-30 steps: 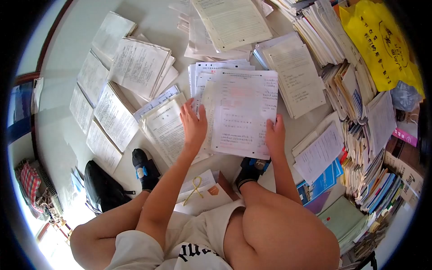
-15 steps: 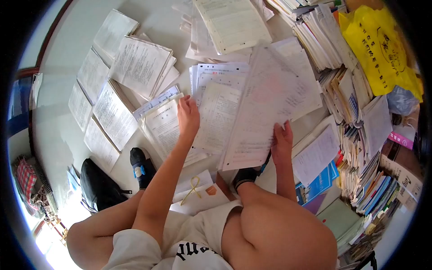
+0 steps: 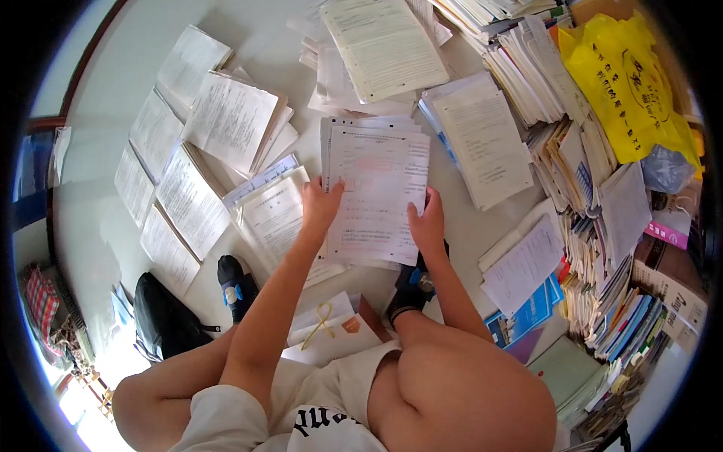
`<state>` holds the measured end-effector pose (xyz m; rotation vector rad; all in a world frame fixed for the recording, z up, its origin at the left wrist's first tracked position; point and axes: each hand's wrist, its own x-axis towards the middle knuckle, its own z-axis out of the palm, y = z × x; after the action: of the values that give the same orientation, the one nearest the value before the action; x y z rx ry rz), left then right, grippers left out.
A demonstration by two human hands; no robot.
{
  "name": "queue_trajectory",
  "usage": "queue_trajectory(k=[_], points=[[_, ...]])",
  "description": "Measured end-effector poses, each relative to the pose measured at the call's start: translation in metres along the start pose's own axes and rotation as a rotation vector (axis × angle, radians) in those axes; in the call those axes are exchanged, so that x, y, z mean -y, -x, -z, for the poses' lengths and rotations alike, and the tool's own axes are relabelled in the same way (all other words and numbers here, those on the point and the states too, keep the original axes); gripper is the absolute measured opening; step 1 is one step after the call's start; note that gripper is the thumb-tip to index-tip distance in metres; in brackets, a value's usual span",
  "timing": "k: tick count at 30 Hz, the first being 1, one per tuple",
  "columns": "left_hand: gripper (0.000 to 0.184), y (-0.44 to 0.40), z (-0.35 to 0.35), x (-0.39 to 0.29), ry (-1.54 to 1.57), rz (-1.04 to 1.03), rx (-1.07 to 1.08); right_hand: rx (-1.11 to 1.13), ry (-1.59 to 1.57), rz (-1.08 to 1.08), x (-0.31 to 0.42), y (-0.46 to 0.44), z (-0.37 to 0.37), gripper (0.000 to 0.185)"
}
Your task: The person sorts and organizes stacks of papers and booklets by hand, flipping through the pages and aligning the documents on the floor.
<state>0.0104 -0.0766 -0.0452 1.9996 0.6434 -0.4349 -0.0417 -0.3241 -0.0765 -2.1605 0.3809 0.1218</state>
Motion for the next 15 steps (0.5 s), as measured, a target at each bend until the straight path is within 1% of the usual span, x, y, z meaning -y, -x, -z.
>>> queue_trajectory(k=[1, 2, 4, 5, 6, 8, 9, 11, 12, 14, 15], points=[[0.057, -0.001, 0.001, -0.001, 0.07, 0.065, 0.152, 0.005, 0.01, -0.003, 0.001, -0.001, 0.0, 0.054], [0.057, 0.003, -0.002, 0.0, 0.069, 0.064, 0.151, 0.011, 0.02, -0.006, 0.003, -0.003, -0.001, 0.054], [0.057, 0.02, -0.011, -0.008, -0.255, -0.265, -0.077, 0.025, 0.017, -0.001, 0.0, -0.007, -0.003, 0.054], [0.058, 0.026, -0.01, -0.013, -0.13, -0.231, -0.043, 0.037, 0.016, -0.001, -0.003, -0.008, -0.002, 0.054], [0.058, 0.03, -0.006, -0.018, -0.129, -0.234, -0.038, 0.031, 0.018, -0.003, -0.001, -0.01, 0.0, 0.054], [0.058, 0.035, 0.001, -0.024, 0.059, -0.19, 0.047, 0.054, -0.013, -0.012, 0.002, -0.011, 0.002, 0.057], [0.058, 0.033, -0.001, -0.015, 0.06, -0.197, 0.055, 0.045, -0.01, -0.013, 0.011, -0.009, 0.005, 0.057], [0.05, 0.025, -0.005, 0.012, 0.132, -0.258, 0.087, -0.044, 0.441, 0.283, 0.034, -0.003, 0.013, 0.06], [0.05, 0.028, 0.001, 0.009, 0.131, -0.265, 0.094, -0.053, 0.442, 0.279, 0.033, -0.005, 0.012, 0.06], [0.05, 0.037, 0.021, -0.008, 0.511, -0.303, 0.42, -0.022, -0.23, 0.04, 0.029, -0.013, 0.009, 0.063], [0.049, 0.037, 0.028, -0.014, 0.556, -0.319, 0.472, 0.054, -0.553, -0.041, 0.037, -0.016, 0.016, 0.062]])
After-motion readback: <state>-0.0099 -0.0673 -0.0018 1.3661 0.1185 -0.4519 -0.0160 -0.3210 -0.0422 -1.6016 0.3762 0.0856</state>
